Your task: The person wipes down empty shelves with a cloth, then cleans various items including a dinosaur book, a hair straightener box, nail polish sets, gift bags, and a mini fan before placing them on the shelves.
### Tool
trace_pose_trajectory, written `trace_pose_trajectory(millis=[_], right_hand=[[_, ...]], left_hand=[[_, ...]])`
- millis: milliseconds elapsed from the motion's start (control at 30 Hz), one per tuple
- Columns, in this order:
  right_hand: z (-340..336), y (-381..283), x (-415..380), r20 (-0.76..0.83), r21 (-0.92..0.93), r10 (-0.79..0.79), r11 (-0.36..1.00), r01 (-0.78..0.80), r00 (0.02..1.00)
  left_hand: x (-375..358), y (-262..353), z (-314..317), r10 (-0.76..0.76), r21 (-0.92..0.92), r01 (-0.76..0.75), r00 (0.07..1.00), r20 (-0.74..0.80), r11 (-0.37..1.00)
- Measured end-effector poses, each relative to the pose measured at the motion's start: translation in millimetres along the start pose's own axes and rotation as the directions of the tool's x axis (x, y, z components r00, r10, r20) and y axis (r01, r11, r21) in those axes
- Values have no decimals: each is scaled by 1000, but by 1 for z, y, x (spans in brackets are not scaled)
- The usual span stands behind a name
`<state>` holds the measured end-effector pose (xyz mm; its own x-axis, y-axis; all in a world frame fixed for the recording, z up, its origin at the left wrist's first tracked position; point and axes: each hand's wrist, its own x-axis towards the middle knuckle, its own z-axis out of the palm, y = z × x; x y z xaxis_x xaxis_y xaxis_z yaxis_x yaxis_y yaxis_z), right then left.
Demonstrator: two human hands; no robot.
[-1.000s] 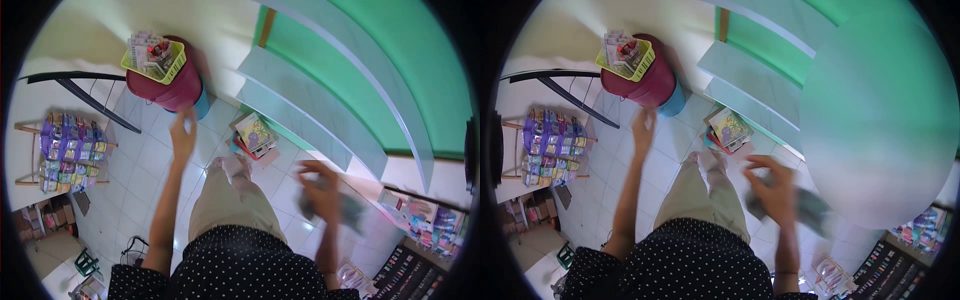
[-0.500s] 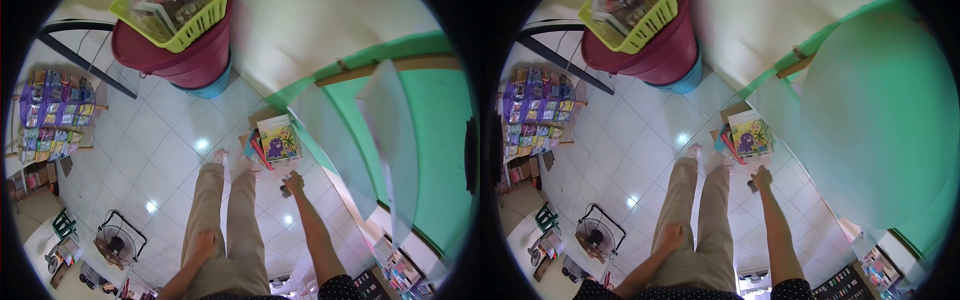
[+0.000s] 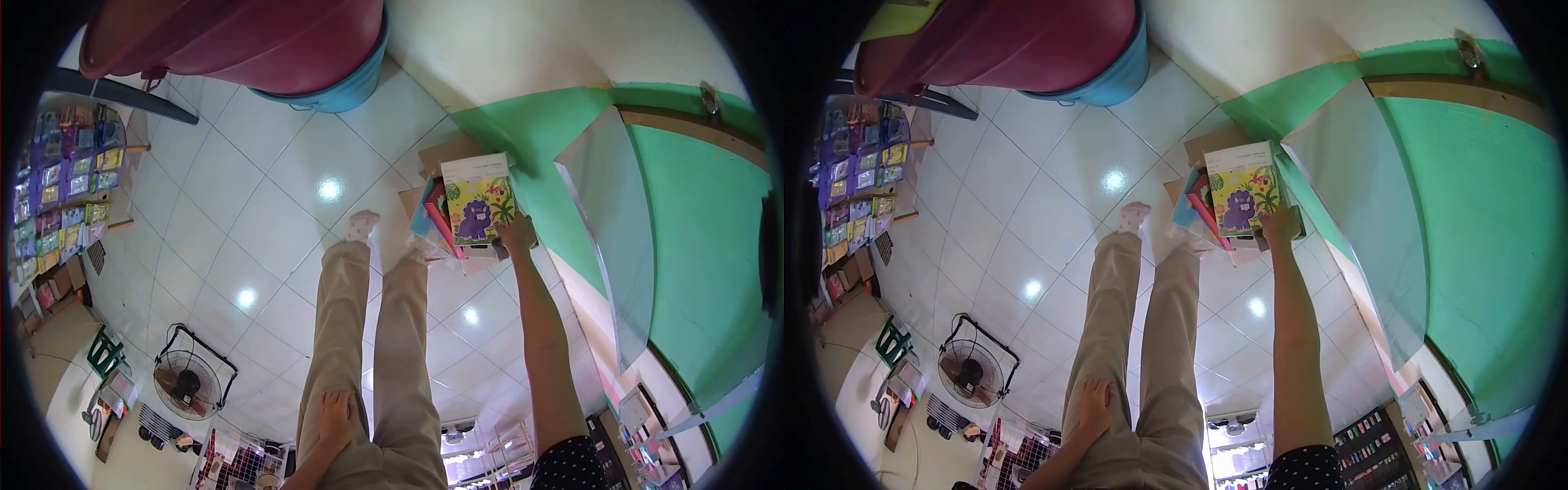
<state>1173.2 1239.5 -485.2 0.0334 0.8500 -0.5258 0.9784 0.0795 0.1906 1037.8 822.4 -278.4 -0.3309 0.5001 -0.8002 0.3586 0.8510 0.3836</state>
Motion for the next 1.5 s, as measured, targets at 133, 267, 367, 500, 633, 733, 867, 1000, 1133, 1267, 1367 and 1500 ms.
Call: trace_pose_trajectory(millis=[133, 267, 367, 500, 633, 733, 867, 1000, 1133, 1267, 1367, 1500], right_hand=[[-8, 14, 2, 146, 145, -111, 985, 89, 983], [-6, 26, -26, -11, 359, -142, 923, 136, 990], [-37, 43, -73, 63, 349, -163, 928, 132, 985], [-62, 95, -155, 209, 687, -313, 721, 89, 926], [-154, 105, -271, 406, 862, -433, 473, -180, 805], [-214, 113, -334, 448, 868, -503, 444, -224, 739], [-254, 139, -374, 289, 923, -374, 353, -153, 881], [-315, 174, -400, -245, 887, -129, -431, 168, 961], [-354, 157, -423, -324, 662, 115, -682, 311, 939], [-329, 118, -450, -747, 661, 247, 185, 727, 617], [-305, 127, -446, -938, 305, 19, 526, 794, 347], [-325, 154, -440, -899, 296, -17, 711, 638, 437]], left_hand=[[0, -5, -4, 11, 5, -11, 1000, 4, 1000], [1, -9, -9, 38, -45, -38, 999, -5, 998], [5, -5, -20, -6, -142, 13, 999, 50, 990], [17, 7, -20, -3, -502, 44, 997, 82, 864], [34, 62, -39, 94, -813, 152, 965, 245, 562], [4, 138, -98, 311, -878, 99, 911, 269, 468], [-33, 197, -134, 565, -936, 36, 788, 242, 351], [-67, 249, -155, 679, -852, -337, 734, 28, 400], [-111, 301, -147, 762, -804, -481, 645, -53, 350], [-139, 314, -115, 823, -721, -629, 548, -147, 290], [-155, 322, -111, 831, -720, -586, 556, -25, 371], [-151, 323, -87, 913, -731, -671, 365, -185, 120]])
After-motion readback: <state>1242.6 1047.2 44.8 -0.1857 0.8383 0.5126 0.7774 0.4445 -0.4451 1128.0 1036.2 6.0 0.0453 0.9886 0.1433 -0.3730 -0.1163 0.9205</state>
